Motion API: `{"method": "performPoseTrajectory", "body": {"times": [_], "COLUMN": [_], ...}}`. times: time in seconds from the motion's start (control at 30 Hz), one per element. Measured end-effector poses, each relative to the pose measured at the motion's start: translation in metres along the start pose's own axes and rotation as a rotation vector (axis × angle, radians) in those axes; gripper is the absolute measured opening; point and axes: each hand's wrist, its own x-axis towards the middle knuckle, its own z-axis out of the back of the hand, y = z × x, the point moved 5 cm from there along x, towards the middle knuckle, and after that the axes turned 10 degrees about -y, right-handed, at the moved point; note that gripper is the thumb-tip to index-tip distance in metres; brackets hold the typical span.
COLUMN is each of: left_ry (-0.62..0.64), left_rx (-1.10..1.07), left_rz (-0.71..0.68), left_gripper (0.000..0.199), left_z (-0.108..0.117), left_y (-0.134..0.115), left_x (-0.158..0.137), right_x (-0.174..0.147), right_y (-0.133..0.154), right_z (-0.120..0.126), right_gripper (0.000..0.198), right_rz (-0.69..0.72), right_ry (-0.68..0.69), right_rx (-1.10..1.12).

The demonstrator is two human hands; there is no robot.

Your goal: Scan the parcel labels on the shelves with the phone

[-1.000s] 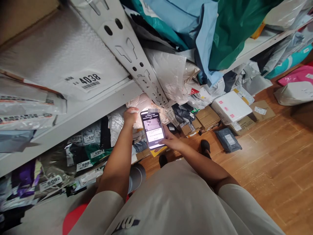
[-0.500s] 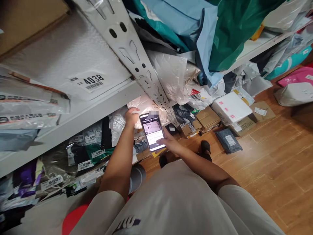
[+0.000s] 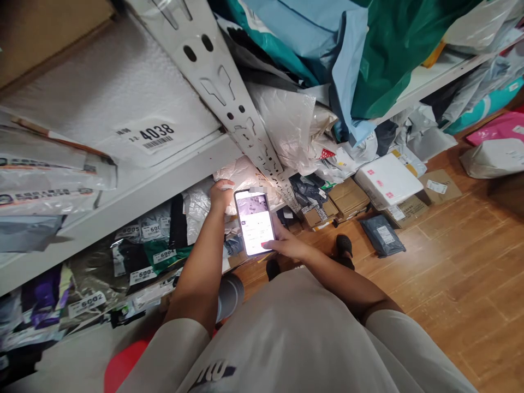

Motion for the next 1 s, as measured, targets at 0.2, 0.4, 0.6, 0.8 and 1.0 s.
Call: {"method": "performPoseTrajectory", "body": {"times": [0.2, 0.4, 0.6, 0.8, 1.0], "left_ry": [0.009, -0.007, -0.055, -0.347, -0.572], "left_rx": [0.0, -0.048, -0.184, -0.409, -0.274], "left_rz": [0.002, -0.003, -0.004, -0.104, 0.271], "left_gripper": [0.034, 0.036, 0.04, 0.033, 0.031], "left_z": [-0.001, -0.006, 0.015, 0.078, 0.143], "left_y": [0.001, 0.009, 0.008, 0.084, 0.2], "left_x": [0.0, 0.005, -0.022, -0.136, -0.197], "right_x": [-0.002, -0.013, -0.033, -0.043, -0.03], "right_y": [0.004, -0.006, -0.031, -0.028, -0.031], "right_z": [0.001, 0.004, 0.029, 0.035, 0.029], "right_gripper": [0.092, 0.094, 0.087, 0.082, 0.086], "right_rz": [0.02, -0.087, -0.179, -0.213, -0.213], "right_ry": [-0.029, 0.045, -0.061, -0.126, -0.15], "right_rx": [-0.004, 0.052, 0.088, 0.0, -0.05]}}
